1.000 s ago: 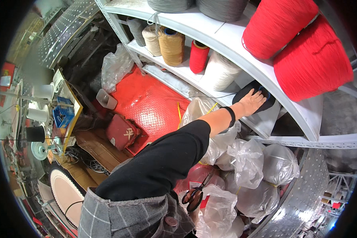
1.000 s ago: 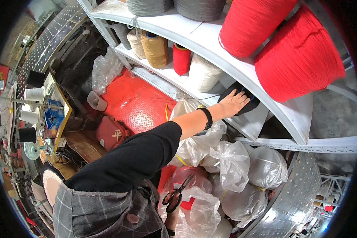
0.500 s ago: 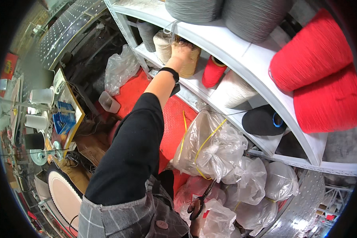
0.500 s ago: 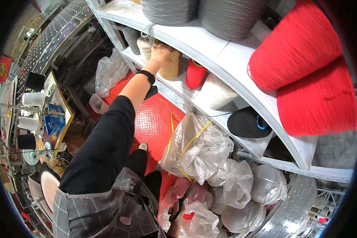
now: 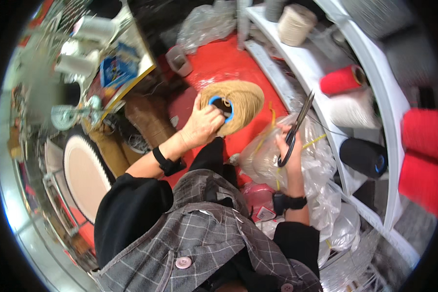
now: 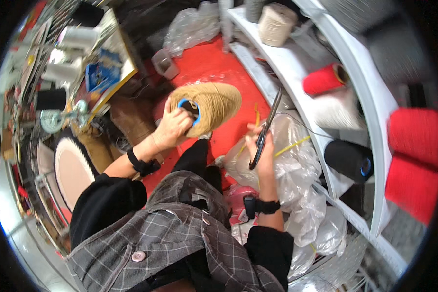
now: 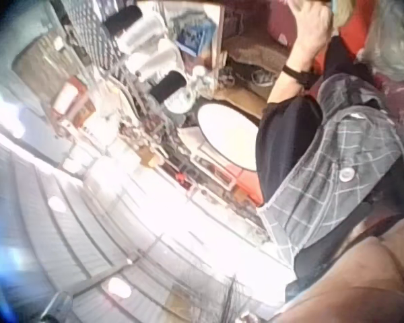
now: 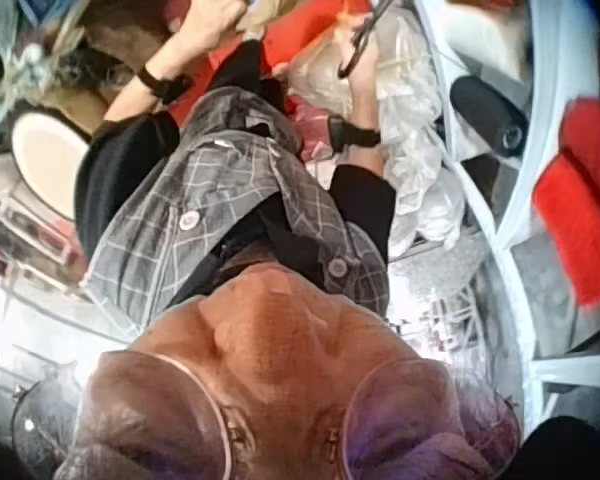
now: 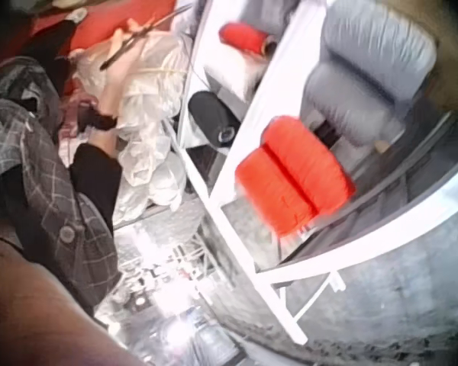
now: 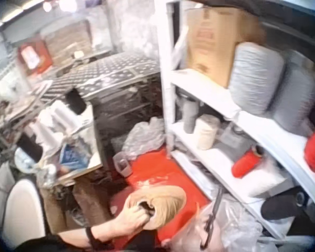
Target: Sewing and finishing the edges of circular and rectangular mats using an industrial sewing machine.
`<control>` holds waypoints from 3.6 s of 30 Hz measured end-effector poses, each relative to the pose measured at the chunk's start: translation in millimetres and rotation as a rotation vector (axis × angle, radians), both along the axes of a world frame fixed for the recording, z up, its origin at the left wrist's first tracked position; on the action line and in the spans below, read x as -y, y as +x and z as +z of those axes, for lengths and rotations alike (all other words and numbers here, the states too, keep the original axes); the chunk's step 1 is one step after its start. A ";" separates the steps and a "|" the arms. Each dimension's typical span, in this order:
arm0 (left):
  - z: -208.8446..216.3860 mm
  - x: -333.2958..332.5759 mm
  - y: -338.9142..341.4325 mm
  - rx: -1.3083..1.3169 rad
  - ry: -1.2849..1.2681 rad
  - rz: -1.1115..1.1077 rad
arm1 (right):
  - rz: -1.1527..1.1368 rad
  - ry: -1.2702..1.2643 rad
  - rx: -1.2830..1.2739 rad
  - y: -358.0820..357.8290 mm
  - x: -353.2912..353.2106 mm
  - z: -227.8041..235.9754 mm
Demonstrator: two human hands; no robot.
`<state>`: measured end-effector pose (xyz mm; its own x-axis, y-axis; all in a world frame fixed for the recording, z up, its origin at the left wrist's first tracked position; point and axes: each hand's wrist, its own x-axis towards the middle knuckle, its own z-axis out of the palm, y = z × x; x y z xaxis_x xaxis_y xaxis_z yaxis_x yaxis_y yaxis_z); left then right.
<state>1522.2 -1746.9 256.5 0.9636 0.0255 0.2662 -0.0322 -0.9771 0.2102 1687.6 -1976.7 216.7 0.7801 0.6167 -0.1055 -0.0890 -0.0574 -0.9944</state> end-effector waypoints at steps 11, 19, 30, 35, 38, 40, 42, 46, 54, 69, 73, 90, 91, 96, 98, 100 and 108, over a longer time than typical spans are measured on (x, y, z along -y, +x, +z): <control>-47.6 -23.0 -173.4 -0.241 0.001 0.196 | 0.608 -0.099 0.461 -131.1 -197.2 5.8; -166.0 -92.3 -202.0 -0.337 -0.071 0.475 | 0.299 0.021 -0.308 -152.6 -225.4 -16.4; -231.9 -143.2 -169.2 -0.265 -0.172 0.822 | 0.431 0.075 -0.211 -158.3 -265.3 -20.3; -134.6 -102.9 -161.9 0.208 -1.893 0.609 | 0.636 -0.018 -0.336 -177.1 -269.5 16.1; -79.7 -94.8 -157.0 0.487 -2.417 0.498 | 0.765 -0.168 -0.170 -180.1 -260.1 25.9; -59.1 -111.8 -164.4 0.861 -2.570 0.417 | 0.791 -0.182 -0.103 -182.0 -255.8 30.6; -34.0 -121.2 -183.1 1.189 -2.643 0.262 | 0.754 -0.179 -0.120 -179.0 -248.3 25.4; -5.2 -134.0 -224.3 1.503 -2.226 0.433 | 0.793 -0.245 -0.167 -159.3 -258.4 30.1; 81.7 -175.3 -212.0 1.454 -1.544 0.892 | 0.954 -0.098 0.002 -136.9 -310.2 31.6; 65.2 -287.3 -192.5 0.920 -0.345 1.413 | 1.341 -0.271 0.182 -162.4 -397.4 131.2; 83.8 -251.4 -206.1 1.095 -0.692 1.321 | 1.394 -0.296 0.135 -183.8 -425.8 135.0; 93.7 -170.8 -261.5 1.214 -1.574 0.941 | 1.175 -0.279 0.083 -219.7 -438.6 112.9; 95.0 -163.6 -263.2 1.253 -1.607 0.897 | 1.180 -0.458 0.259 -223.0 -457.3 100.2; 106.3 -153.8 -258.7 1.237 -1.693 0.756 | 0.956 -0.298 -0.299 -221.3 -563.0 27.0; 104.7 -147.8 -258.5 1.231 -1.685 0.699 | 0.979 -0.221 -0.375 -217.6 -562.3 18.1; 107.3 -141.4 -259.1 1.207 -1.701 0.752 | 0.665 -0.149 0.229 -232.4 -539.1 24.4; 89.7 -117.0 -242.7 1.087 -1.564 0.893 | 0.966 0.078 -0.587 -289.0 -366.9 145.3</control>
